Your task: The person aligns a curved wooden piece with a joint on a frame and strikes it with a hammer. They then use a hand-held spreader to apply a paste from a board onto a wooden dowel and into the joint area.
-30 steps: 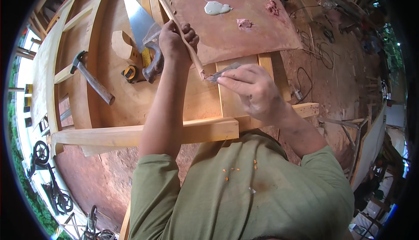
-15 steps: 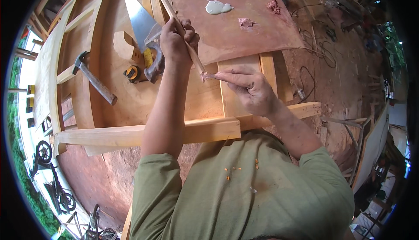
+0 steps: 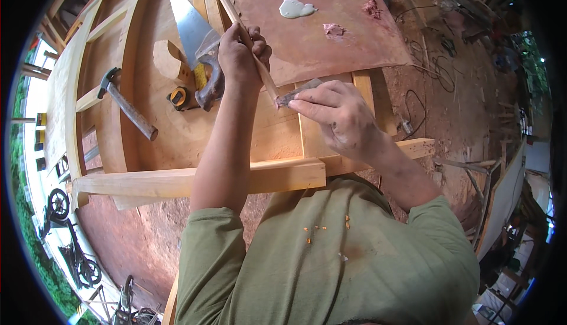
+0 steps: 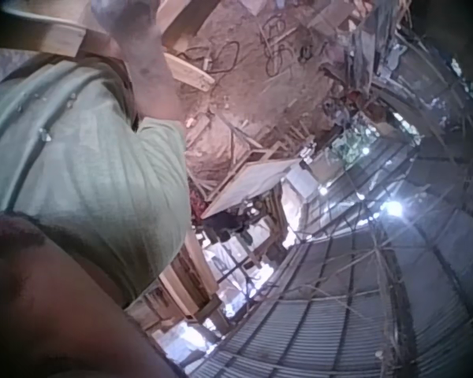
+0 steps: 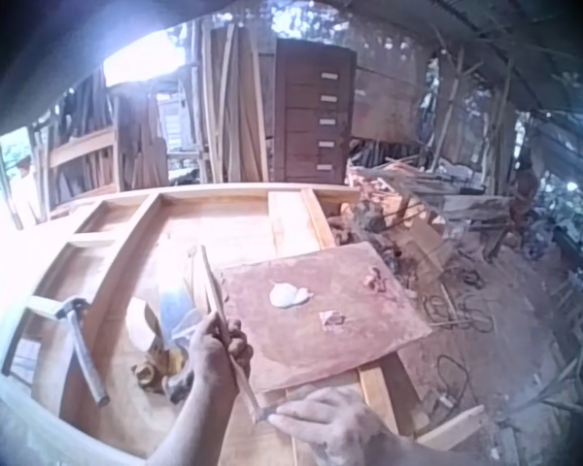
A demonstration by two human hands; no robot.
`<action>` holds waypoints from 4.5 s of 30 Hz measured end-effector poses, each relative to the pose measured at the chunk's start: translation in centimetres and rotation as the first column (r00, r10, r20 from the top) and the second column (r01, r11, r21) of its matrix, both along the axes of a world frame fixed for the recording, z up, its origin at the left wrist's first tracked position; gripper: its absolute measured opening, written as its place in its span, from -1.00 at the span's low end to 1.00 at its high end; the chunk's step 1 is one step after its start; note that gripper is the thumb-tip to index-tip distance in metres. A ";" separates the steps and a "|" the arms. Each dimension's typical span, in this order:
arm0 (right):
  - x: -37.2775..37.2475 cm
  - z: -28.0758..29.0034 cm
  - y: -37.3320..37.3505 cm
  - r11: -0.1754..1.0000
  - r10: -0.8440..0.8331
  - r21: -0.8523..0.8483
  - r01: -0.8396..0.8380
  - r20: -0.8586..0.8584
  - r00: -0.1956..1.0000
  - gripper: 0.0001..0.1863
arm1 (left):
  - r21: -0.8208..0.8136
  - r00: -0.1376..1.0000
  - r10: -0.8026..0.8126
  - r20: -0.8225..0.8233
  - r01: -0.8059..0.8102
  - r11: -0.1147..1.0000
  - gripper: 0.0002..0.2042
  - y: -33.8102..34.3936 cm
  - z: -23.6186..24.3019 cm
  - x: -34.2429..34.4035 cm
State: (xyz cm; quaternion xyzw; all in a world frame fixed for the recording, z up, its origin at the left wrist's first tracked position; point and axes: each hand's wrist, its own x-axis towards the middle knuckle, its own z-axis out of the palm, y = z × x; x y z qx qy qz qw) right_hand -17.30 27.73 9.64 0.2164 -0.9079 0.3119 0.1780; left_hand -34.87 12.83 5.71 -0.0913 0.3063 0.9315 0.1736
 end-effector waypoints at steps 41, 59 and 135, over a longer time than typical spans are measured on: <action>0.4 -0.2 0.7 0.983 0.033 0.178 -0.047 0.081 0.996 -0.54 | -0.278 0.999 -0.008 -0.053 -0.007 0.961 -0.72 -0.3 -0.2 -0.1; -0.1 -2.2 -0.1 0.999 -0.016 0.028 0.016 -0.023 1.000 -0.47 | -0.310 0.999 0.032 0.008 -0.028 0.950 -0.63 -0.3 0.0 -0.2; 2.2 -0.5 0.4 0.833 0.029 -0.529 0.163 0.336 0.942 -0.68 | -0.058 0.989 -0.025 -0.144 0.017 0.998 -0.73 -0.2 0.7 0.1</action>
